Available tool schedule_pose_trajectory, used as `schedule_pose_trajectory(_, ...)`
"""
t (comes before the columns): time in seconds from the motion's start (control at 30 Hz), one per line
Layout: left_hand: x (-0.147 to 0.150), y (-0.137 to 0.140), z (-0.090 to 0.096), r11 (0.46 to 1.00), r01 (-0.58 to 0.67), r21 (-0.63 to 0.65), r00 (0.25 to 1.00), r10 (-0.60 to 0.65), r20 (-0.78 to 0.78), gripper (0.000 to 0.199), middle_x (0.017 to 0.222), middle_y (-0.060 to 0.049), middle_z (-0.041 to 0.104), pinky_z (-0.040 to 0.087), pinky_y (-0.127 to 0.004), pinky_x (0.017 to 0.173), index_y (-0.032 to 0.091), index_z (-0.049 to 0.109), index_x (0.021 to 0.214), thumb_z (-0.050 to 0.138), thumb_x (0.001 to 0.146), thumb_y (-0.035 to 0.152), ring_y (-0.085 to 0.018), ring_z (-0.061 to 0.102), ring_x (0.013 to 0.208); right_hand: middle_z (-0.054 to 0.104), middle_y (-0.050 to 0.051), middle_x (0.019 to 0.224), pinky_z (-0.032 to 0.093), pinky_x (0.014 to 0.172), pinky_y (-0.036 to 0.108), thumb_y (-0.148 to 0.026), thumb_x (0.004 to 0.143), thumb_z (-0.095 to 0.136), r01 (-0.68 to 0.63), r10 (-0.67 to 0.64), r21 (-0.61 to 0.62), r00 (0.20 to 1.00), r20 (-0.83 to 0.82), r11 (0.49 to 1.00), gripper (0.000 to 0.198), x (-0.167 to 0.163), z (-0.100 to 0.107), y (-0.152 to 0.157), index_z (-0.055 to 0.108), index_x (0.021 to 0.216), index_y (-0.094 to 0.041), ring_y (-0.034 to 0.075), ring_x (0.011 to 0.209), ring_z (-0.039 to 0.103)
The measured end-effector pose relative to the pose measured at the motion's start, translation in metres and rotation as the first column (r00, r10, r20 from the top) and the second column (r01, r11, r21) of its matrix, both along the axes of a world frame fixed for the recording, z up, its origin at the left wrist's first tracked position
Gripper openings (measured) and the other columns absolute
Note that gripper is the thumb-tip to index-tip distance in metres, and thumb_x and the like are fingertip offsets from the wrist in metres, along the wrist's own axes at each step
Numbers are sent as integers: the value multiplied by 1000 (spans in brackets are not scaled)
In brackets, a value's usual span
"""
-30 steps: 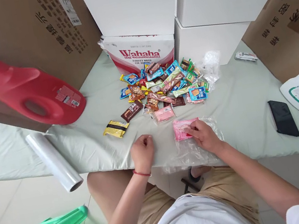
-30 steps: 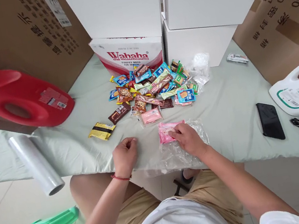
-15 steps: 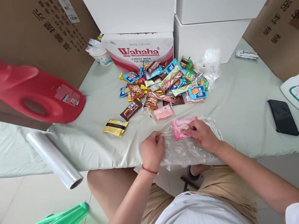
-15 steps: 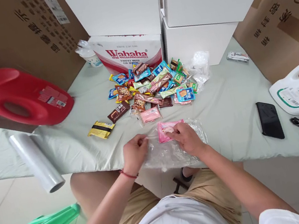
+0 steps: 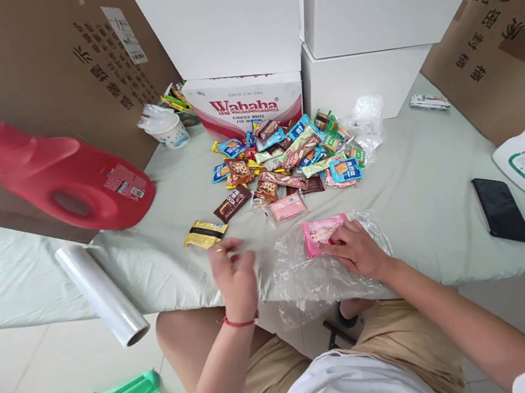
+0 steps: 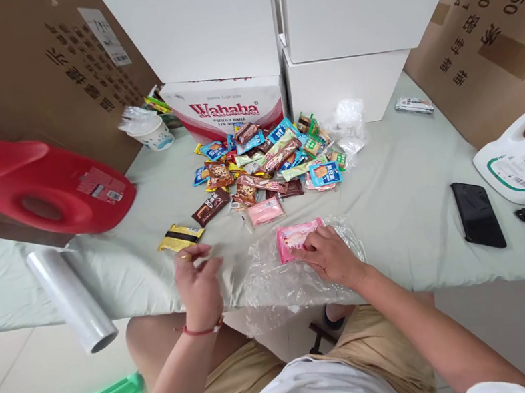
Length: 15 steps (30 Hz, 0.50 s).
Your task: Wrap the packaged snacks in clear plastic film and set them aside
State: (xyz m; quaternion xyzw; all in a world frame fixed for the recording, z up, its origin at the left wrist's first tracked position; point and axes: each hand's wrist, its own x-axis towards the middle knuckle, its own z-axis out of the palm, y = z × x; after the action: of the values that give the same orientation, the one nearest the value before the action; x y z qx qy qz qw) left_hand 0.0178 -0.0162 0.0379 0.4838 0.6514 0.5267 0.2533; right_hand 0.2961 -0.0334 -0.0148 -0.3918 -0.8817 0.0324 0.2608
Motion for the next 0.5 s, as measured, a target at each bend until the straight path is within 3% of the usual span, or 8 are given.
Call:
schedule_pose_trajectory(0.07,21,-4,12,972,190,141,921,-127,-368,30,112,-9,62,47,-41,94,21,62,107,66,80,33,-26,58,110,56,2,90,28,74,34,-17,100,53,11,-11,18,1000,8,1000,46,-2,1,0,59,140,-40,19,83,43)
schedule_pose_trajectory(0.17,57,0,23,912,407,48,640,-247,-727,52,130,-17,60,43,-49,98,18,57,134,69,87,38,-34,53,121,57,2,88,28,73,34,-18,101,52,16,-17,43,999,29,999,42,-5,5,0,61,137,-38,19,82,42)
schedule_pose_trajectory(0.23,73,11,22,884,457,-98,475,-335,-813,46,124,-17,65,44,-49,92,17,63,129,70,88,35,-36,55,117,58,3,88,29,72,35,-18,101,52,14,-17,48,999,49,999,38,-6,8,-1,64,133,-34,20,82,43)
schedule_pose_trajectory(0.33,77,26,13,819,500,-281,294,-466,-834,13,94,-13,70,43,-47,84,17,73,97,63,92,23,-33,59,102,63,5,94,33,74,37,-20,102,52,55,-56,26,996,70,998,31,-6,14,-6,65,130,-26,21,85,47)
schedule_pose_trajectory(0.4,71,29,8,795,541,-275,237,-458,-857,17,83,-11,68,42,-44,79,17,73,86,58,94,18,-30,60,95,66,7,101,37,78,39,-23,102,54,116,-117,26,992,56,993,28,-5,18,-10,65,128,-23,22,90,50)
schedule_pose_trajectory(0.5,58,21,4,767,629,-130,242,-352,-904,19,81,-8,68,41,-41,74,18,72,86,56,98,20,-26,59,89,67,8,111,39,86,43,-25,100,60,150,-152,57,988,33,987,23,-5,23,-14,68,122,-24,24,98,53)
